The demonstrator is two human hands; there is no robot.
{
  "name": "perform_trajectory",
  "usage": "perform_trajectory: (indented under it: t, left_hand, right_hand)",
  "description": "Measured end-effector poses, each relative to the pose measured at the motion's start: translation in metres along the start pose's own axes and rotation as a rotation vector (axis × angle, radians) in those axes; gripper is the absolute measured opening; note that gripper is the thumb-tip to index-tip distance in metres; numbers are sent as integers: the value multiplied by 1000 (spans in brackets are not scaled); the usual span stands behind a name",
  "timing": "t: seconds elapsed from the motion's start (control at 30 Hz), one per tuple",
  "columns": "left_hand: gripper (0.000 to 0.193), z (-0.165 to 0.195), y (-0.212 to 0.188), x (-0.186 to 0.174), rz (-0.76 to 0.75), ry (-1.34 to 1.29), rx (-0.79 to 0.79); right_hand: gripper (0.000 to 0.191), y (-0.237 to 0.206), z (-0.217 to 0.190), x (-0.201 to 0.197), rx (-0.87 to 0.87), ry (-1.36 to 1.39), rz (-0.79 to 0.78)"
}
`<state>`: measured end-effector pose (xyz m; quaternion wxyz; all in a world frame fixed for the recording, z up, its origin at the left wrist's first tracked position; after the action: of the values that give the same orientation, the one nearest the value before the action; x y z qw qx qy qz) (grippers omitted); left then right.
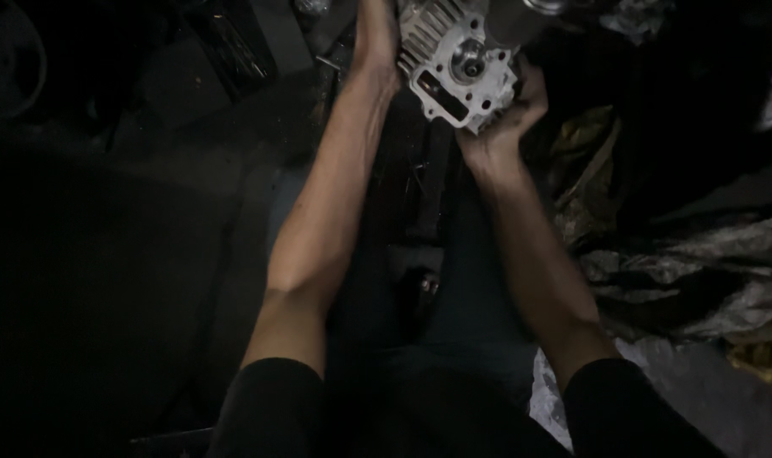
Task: The person operates a lathe, turning a handwheel and adjusting a tool against a rotating workpiece clamped in the chuck. They then pick up a finned engine cylinder head, carry it across the workshop, and work on it by hand at a bench before fitting it onto a machine in a darker area.
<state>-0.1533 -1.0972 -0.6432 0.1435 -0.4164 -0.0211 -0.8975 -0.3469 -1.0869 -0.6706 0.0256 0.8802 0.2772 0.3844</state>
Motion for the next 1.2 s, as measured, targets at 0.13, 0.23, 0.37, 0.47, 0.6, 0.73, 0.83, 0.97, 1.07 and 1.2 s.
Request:
perform_trajectory:
  t: [0.13,0.23,0.37,0.47,0.6,0.73,0.83,0.97,1.07,1.2]
  left_hand:
    - [76,2,-7,1,-44,-25,36]
    - [71,5,-11,7,-257,117,187]
    - [57,0,-9,-20,-115,-39,-9]
    - [55,14,-15,-50,-37,38,26]
    - [36,58,-40,-72,64,317,291]
    - [36,123,-63,-42,-283,179,900]
    - [35,154,-75,-23,-428,-73,1119]
    - [36,179,-100,5,-523,-146,1201]
    - [38,193,-125,20,-482,-115,1177]
    - [38,209,-160,42,-407,-82,1181]
  right_hand:
    - [56,-2,7,-15,49,93,129]
    - [63,-5,23,-35,102,84,297]
    - [64,-8,57,-54,250,63,274]
    - [60,-8,70,-64,423,-110,197]
    - [57,-2,64,-68,584,-472,20]
    - [58,-12,68,-74,764,-976,-383]
    - [60,-34,96,-83,870,-1201,-798]
    - [63,-54,122,-80,863,-1164,-1197]
    - [59,-56,124,-75,875,-1050,-1256]
    - [54,-46,114,-74,1003,-1323,-1115]
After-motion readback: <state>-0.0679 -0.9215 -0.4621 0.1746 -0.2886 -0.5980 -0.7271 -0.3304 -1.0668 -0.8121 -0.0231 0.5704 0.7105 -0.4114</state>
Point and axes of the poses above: each hand's wrist, its own y-axis towards the middle knuckle, its own x-axis out of the palm, z = x × y, the point moved 4 cm from there along y, towards the middle knuckle, and after that the axes turned 1 degree about y, right-handed, at the moved point
